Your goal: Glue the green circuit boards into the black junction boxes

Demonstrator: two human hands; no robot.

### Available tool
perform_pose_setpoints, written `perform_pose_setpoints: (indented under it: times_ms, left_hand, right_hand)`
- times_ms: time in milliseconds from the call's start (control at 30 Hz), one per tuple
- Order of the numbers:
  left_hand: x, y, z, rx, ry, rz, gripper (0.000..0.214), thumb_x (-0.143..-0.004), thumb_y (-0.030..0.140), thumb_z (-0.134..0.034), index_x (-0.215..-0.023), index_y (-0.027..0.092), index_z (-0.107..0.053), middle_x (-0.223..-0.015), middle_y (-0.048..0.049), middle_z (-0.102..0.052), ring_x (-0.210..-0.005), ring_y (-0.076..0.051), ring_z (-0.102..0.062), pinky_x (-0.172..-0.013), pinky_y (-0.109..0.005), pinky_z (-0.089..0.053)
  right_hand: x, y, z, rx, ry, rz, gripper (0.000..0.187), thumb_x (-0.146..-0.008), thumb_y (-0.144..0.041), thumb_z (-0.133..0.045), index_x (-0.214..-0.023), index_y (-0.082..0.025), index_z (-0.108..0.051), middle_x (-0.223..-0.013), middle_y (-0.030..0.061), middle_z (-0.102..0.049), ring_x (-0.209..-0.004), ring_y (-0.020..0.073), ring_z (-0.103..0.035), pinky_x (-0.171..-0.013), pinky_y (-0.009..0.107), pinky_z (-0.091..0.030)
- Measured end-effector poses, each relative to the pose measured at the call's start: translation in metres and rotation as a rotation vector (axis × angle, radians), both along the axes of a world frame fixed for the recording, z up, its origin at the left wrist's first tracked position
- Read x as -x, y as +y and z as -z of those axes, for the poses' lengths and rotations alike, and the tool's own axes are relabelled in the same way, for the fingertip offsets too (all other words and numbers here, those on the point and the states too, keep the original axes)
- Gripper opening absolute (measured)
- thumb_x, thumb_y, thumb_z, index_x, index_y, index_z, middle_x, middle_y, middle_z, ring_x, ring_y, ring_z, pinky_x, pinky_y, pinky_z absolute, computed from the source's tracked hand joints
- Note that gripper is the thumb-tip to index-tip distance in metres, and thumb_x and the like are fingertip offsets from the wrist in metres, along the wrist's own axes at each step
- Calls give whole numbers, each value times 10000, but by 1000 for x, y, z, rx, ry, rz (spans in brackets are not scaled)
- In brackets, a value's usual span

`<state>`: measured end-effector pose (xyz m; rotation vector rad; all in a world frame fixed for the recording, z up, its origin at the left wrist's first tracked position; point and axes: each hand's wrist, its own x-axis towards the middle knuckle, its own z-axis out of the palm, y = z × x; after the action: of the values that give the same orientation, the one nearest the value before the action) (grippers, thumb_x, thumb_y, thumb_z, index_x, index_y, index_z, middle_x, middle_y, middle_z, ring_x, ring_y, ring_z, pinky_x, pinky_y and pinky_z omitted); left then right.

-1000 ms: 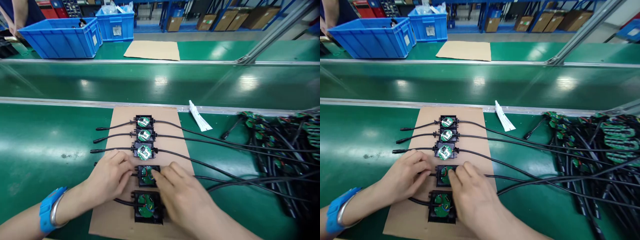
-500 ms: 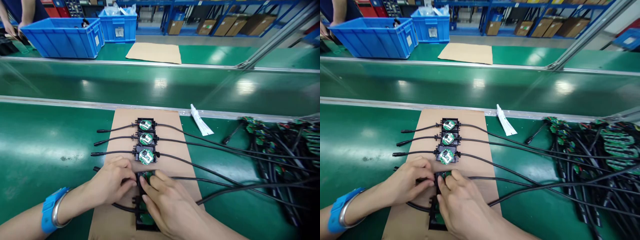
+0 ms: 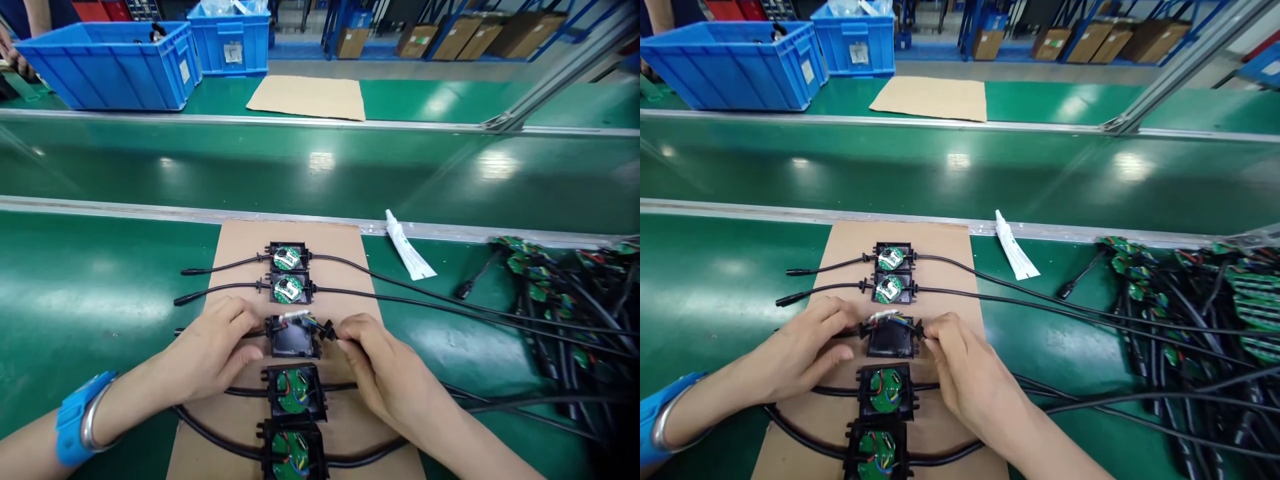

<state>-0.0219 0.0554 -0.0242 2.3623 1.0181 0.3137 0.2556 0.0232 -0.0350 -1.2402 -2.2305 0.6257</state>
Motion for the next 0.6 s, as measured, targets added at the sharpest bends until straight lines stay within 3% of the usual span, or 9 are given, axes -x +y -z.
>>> perform_pose_setpoints:
  times_ms: [67,200,300,400,600]
  left_hand:
    - [1,-2,-1,39,-28,9,130,-953,259,-457,-998,185,-554,-992,-59,-595,-924,-218,-564,-787,-363,-489]
    - [0,-8,-9,86,-131,-112,151,-974,223,-418,-1048,222,-550,-956,-3,-661,-837,-158,-631,-714,-268,-497]
    - [-3,-11,-16,83,-138,-135,156,-962,214,-441,-1053,248,-564,-950,32,-686,-792,-134,-657,-680,-238,-500]
    - [-9,-10,-14,62,-98,-136,165,-962,222,-432,-1029,240,-582,-937,27,-695,-784,-149,-668,-681,-263,-515]
    - [-17,-6,1,30,-2,-138,187,-965,259,-412,-1022,214,-584,-915,-7,-702,-781,-205,-681,-676,-355,-551]
  right_hand:
    - [-1,-1,-5,-6,-3,-18,140,-941,-87,-363,-999,-198,-427,-888,47,-532,-774,146,-549,-677,274,-472]
    - [-1,-8,-24,10,-70,-60,146,-929,-95,-371,-1001,-194,-450,-837,37,-538,-712,148,-543,-614,276,-459]
    - [3,-12,-39,40,-148,-99,128,-919,-106,-382,-910,-205,-463,-750,7,-522,-612,136,-518,-542,271,-412]
    - [10,-7,-45,56,-237,-111,157,-906,-113,-377,-814,-214,-454,-728,8,-517,-597,149,-520,-528,285,-383]
    - [22,7,-38,101,-419,-108,156,-867,-116,-366,-799,-217,-463,-714,18,-524,-526,165,-508,-508,299,-334]
